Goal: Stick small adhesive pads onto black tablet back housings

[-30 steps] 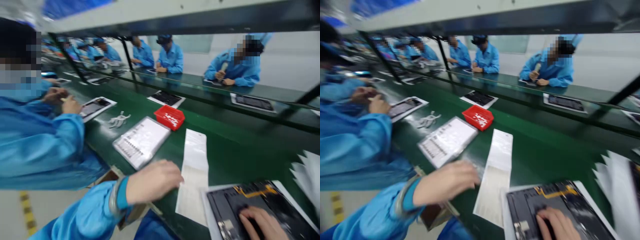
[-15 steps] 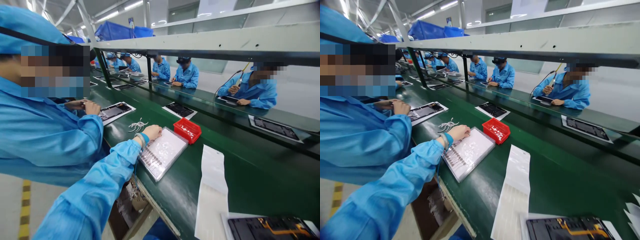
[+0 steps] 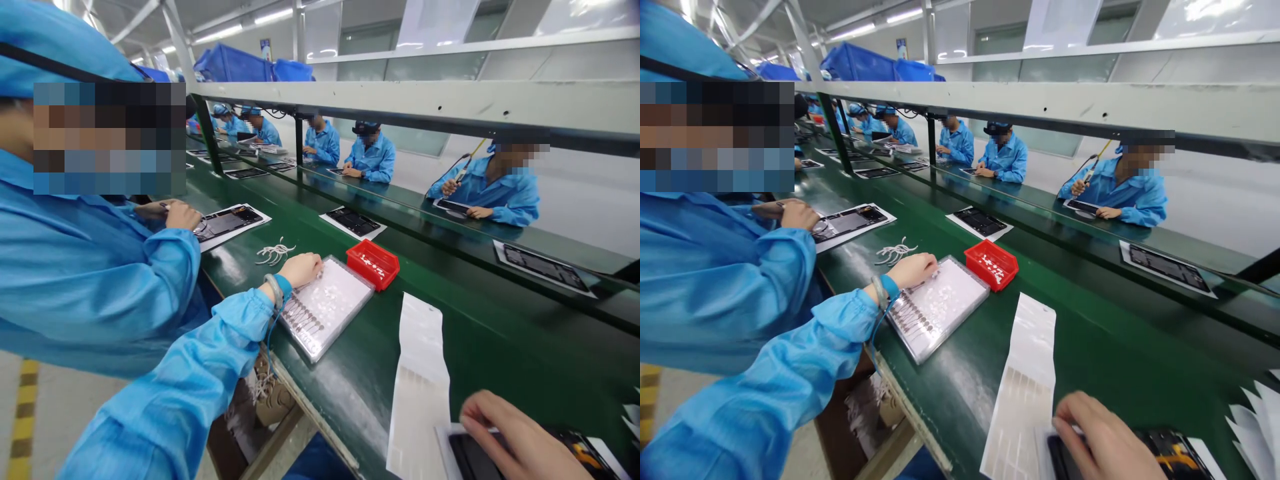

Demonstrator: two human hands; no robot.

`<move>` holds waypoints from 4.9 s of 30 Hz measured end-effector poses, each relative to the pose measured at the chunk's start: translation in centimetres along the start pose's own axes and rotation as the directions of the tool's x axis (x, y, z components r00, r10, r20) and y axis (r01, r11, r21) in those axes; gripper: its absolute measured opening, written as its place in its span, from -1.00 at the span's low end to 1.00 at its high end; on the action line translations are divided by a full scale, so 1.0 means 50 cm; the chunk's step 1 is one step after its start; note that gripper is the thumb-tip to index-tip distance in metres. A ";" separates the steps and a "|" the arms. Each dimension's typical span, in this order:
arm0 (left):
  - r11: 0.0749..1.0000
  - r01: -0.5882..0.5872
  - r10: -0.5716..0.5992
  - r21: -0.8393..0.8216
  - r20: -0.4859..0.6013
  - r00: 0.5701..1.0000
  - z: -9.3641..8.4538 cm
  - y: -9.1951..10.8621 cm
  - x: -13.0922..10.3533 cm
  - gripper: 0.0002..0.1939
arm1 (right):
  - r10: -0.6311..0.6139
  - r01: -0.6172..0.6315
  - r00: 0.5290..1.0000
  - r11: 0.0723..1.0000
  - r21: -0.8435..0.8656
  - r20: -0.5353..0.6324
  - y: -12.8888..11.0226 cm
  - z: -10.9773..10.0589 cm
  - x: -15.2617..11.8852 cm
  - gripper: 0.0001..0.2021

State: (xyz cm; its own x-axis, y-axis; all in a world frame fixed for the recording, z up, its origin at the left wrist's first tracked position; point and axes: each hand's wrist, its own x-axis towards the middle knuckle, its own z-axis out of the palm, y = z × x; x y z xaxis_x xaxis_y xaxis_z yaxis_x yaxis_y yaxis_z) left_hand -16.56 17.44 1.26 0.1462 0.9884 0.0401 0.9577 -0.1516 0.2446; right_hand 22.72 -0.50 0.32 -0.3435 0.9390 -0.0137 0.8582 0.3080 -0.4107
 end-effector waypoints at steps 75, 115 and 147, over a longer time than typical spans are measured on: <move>0.894 -0.271 0.105 -0.356 -0.420 0.901 0.058 0.134 -0.217 -0.85 | 0.228 -0.178 0.966 0.261 0.949 0.119 -0.294 0.105 0.271 -0.80; 0.344 -0.829 0.821 -0.442 -0.286 0.494 0.174 0.467 -0.388 -0.70 | 0.359 -0.115 0.906 0.718 0.687 -0.223 -0.087 0.077 -0.240 -0.84; 0.339 -0.929 0.863 -0.149 -0.345 0.370 0.268 0.463 -0.421 -0.62 | 0.497 -0.505 0.859 0.861 -0.050 -0.119 0.190 -0.029 -0.352 -0.79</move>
State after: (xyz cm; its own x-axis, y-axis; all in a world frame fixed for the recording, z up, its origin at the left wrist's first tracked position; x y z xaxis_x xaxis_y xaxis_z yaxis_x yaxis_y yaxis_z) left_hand 5.87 -6.83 -6.90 0.7949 0.2339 0.5598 0.1513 -0.9700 0.1903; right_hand 37.48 -13.88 -2.04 0.1771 0.9783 -0.1072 0.9318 -0.2017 -0.3017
